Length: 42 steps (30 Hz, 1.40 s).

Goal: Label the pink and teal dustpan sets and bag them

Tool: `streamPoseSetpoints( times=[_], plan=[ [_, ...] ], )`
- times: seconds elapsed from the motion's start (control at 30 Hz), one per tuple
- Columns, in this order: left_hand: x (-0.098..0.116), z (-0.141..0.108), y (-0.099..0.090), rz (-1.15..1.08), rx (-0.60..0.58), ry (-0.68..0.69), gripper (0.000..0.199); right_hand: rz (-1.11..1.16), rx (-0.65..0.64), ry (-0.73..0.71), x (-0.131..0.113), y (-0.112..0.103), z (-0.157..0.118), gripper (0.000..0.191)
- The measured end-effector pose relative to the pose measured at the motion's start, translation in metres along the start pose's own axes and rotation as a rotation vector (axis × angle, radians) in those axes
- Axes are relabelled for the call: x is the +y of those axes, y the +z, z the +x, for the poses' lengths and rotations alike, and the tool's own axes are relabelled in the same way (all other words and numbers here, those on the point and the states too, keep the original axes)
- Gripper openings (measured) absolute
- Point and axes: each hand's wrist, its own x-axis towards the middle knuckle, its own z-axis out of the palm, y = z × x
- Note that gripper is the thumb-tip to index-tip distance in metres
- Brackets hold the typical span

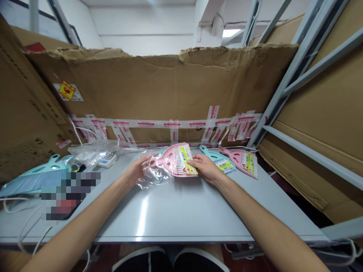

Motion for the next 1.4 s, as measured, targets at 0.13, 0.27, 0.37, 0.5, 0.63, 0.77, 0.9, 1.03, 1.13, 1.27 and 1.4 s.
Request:
streamPoseSetpoints(
  times=[0.13, 0.27, 0.37, 0.5, 0.63, 0.77, 0.9, 1.03, 1.13, 1.27, 1.4],
  plan=[
    [0.006, -0.006, 0.001, -0.08, -0.074, -0.034, 0.051, 0.018, -0.036, 0.015, -0.002, 0.0, -0.002, 0.033],
    [0.004, -0.006, 0.0, -0.141, -0.107, -0.019, 0.048, 0.049, -0.055, -0.009, 0.001, 0.005, -0.002, 0.039],
    [0.002, -0.006, 0.0, -0.187, -0.161, -0.052, 0.054, 0.061, -0.065, -0.029, 0.006, 0.009, -0.002, 0.043],
    [0.001, -0.008, -0.001, -0.176, -0.247, -0.122, 0.068, 0.047, -0.103, -0.028, 0.008, 0.014, -0.004, 0.047],
    [0.002, -0.012, -0.002, -0.187, -0.297, -0.112, 0.086, 0.058, -0.122, -0.023, 0.007, 0.013, -0.006, 0.047],
    [0.004, -0.012, -0.002, -0.251, -0.336, -0.032, 0.088, 0.101, -0.116, -0.025, 0.005, 0.01, -0.004, 0.044],
    [-0.002, -0.005, -0.004, -0.255, -0.34, -0.028, 0.06, 0.129, -0.144, -0.02, 0.007, 0.011, -0.002, 0.043],
    [-0.019, 0.001, -0.002, -0.136, -0.387, -0.033, 0.047, 0.15, -0.16, -0.024, 0.013, 0.017, -0.002, 0.042],
    [-0.032, 0.005, 0.0, -0.079, -0.364, -0.026, 0.049, 0.165, -0.179, -0.018, 0.017, 0.02, -0.002, 0.041],
    [-0.04, 0.01, -0.004, -0.061, -0.257, 0.019, 0.042, 0.175, -0.182, -0.01, 0.019, 0.021, -0.002, 0.04],
    [-0.04, 0.014, -0.01, -0.069, -0.244, 0.059, 0.045, 0.191, -0.18, 0.0, 0.02, 0.024, -0.003, 0.041]
  ],
)
